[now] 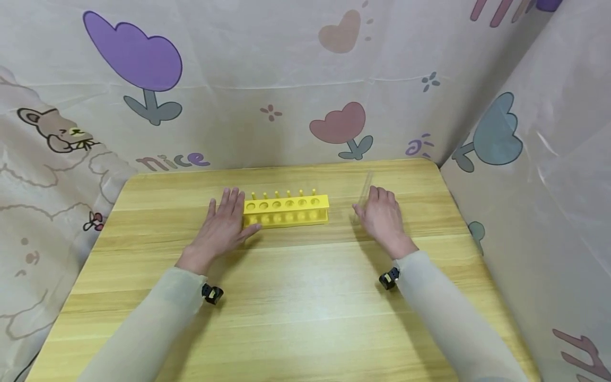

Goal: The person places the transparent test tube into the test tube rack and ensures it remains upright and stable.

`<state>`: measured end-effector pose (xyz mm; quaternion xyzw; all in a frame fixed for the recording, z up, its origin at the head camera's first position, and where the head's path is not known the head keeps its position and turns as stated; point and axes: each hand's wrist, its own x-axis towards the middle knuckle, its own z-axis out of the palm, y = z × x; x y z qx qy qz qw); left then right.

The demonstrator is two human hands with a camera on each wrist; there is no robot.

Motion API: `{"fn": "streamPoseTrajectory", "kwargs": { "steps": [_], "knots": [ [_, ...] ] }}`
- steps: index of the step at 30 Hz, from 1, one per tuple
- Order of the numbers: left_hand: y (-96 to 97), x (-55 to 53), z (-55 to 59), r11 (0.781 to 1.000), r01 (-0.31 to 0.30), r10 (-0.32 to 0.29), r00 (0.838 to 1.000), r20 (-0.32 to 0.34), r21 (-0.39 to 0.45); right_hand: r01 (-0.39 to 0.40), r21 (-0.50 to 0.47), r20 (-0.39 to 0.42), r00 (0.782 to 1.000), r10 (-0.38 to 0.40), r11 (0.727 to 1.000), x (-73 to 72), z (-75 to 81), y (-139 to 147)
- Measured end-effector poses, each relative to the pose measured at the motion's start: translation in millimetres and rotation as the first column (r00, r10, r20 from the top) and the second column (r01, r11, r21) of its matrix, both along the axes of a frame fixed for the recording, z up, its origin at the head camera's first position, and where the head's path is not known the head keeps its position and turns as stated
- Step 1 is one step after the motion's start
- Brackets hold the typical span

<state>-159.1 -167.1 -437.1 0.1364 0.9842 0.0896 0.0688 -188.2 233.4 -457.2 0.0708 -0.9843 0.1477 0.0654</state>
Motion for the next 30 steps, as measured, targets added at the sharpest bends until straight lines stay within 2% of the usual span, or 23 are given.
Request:
{"fn": "streamPoseTrajectory", "kwargs": {
  "steps": [11,15,19,23,30],
  "knots": [
    [0.6,-0.3,-0.2,1.000,0.000,0.000,1.000,0.016,-0.002,0.106,0.034,0.074,0.991,-0.108,0.994,-38.1,2.9,4],
    [0.5,-0.3,-1.1,1.000,0.000,0.000,1.000,0.009,0.000,0.139,0.050,0.148,0.978,-0.145,0.989,-48.4,3.2,4],
    [0.8,-0.4,-1.5,1.000,-0.003,0.003,1.000,0.017,-0.004,0.157,0.063,0.237,0.957,-0.167,0.986,-56.1,2.6,3],
    [0.8,-0.5,-1.3,1.000,-0.003,0.003,0.999,0.032,0.001,0.187,0.057,0.325,0.925,-0.195,0.981,-61.9,-1.1,3],
    [0.4,0.0,1.2,1.000,-0.001,0.001,0.999,0.039,-0.004,0.218,0.028,0.423,0.882,-0.209,0.976,-66.9,-2.8,0]
  ]
}}
